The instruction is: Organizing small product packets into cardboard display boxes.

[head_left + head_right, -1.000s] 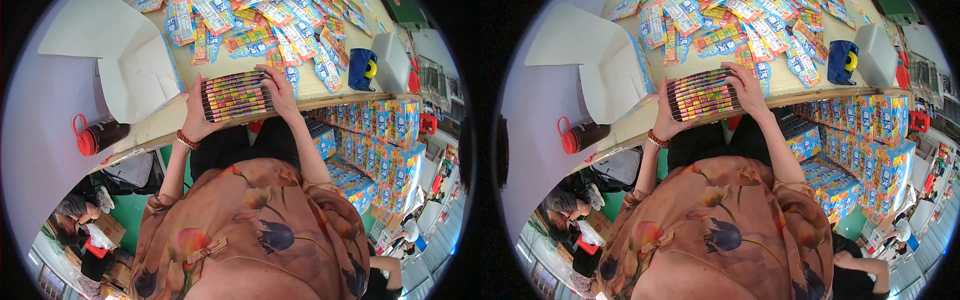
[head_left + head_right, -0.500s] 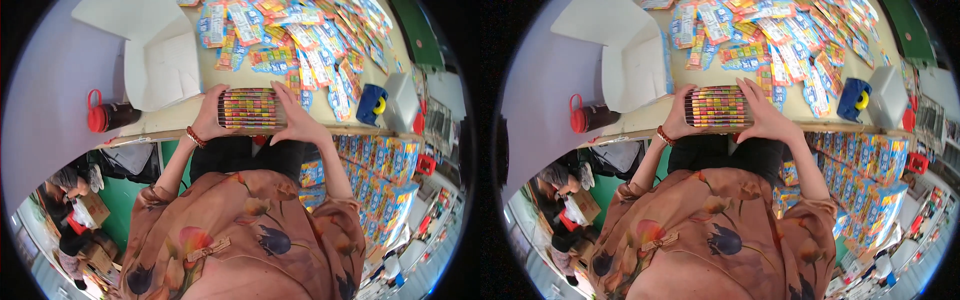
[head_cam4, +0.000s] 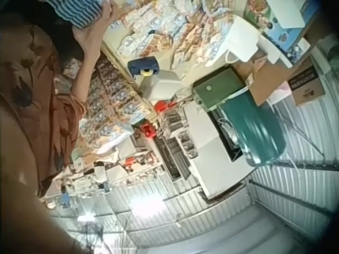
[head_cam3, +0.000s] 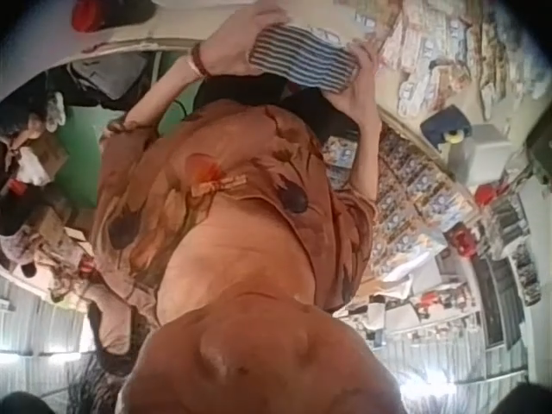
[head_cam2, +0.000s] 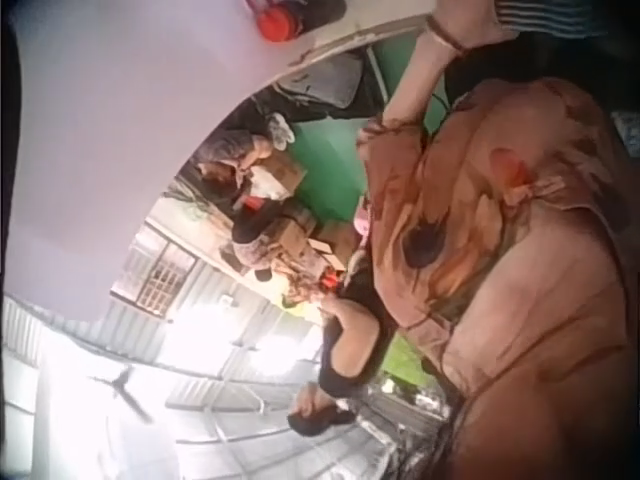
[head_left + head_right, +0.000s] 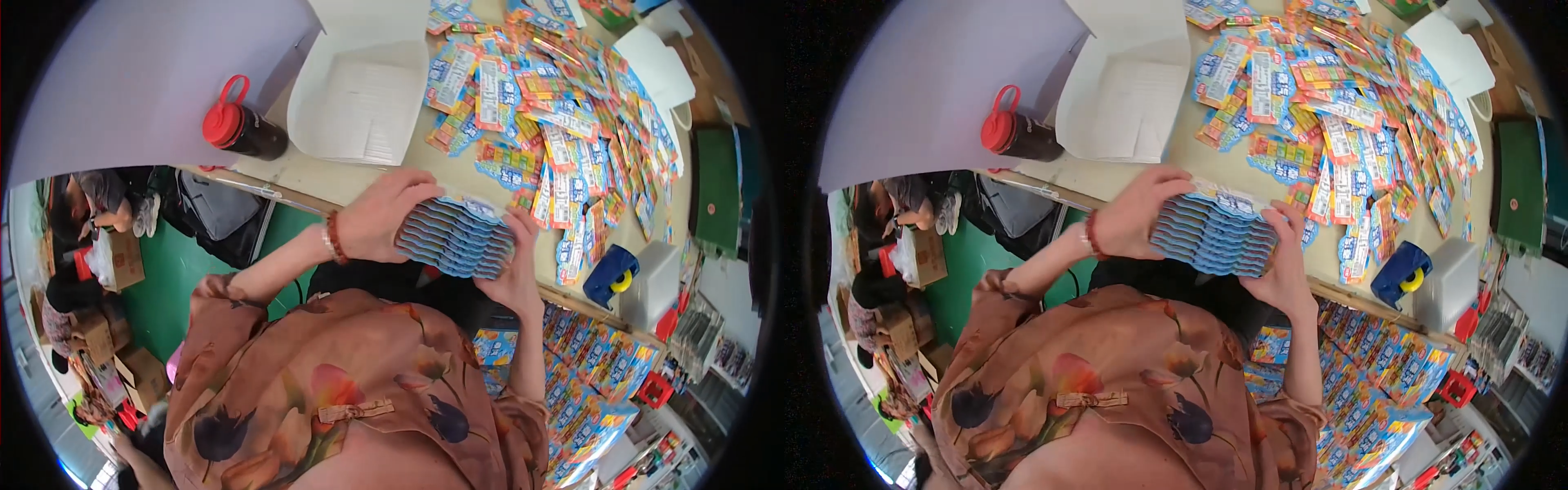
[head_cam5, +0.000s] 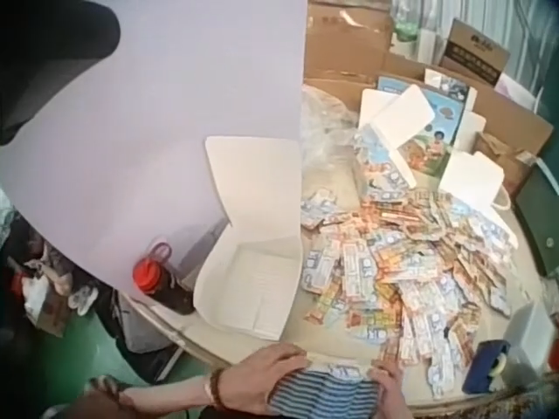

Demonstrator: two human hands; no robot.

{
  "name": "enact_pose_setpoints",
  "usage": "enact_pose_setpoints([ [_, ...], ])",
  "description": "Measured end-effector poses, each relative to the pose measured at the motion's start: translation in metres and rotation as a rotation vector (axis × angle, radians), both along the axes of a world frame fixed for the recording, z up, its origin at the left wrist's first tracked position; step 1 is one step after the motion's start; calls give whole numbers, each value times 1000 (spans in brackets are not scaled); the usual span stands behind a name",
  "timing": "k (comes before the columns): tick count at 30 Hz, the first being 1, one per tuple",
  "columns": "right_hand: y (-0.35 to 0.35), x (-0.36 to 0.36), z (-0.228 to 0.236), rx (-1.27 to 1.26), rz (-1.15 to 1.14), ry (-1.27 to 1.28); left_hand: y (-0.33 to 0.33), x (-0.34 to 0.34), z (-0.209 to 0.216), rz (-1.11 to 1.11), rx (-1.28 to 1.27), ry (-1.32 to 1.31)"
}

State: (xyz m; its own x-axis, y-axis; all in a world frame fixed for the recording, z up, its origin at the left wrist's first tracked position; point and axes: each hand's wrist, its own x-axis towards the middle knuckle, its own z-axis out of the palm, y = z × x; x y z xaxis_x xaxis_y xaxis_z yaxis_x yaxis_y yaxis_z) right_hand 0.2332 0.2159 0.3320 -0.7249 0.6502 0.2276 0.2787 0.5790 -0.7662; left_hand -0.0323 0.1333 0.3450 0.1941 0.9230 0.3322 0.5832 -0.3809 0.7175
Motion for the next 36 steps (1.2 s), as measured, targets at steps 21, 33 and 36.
enact_pose_setpoints([
  [21,94,-161,25,327,326,-581,35,-140,22,179,-241,375],
  [33,51,-173,26,489,262,-276,38,-130,17,159,-471,596],
  [36,52,-177,24,462,292,-308,39,-139,15,146,-466,687],
])
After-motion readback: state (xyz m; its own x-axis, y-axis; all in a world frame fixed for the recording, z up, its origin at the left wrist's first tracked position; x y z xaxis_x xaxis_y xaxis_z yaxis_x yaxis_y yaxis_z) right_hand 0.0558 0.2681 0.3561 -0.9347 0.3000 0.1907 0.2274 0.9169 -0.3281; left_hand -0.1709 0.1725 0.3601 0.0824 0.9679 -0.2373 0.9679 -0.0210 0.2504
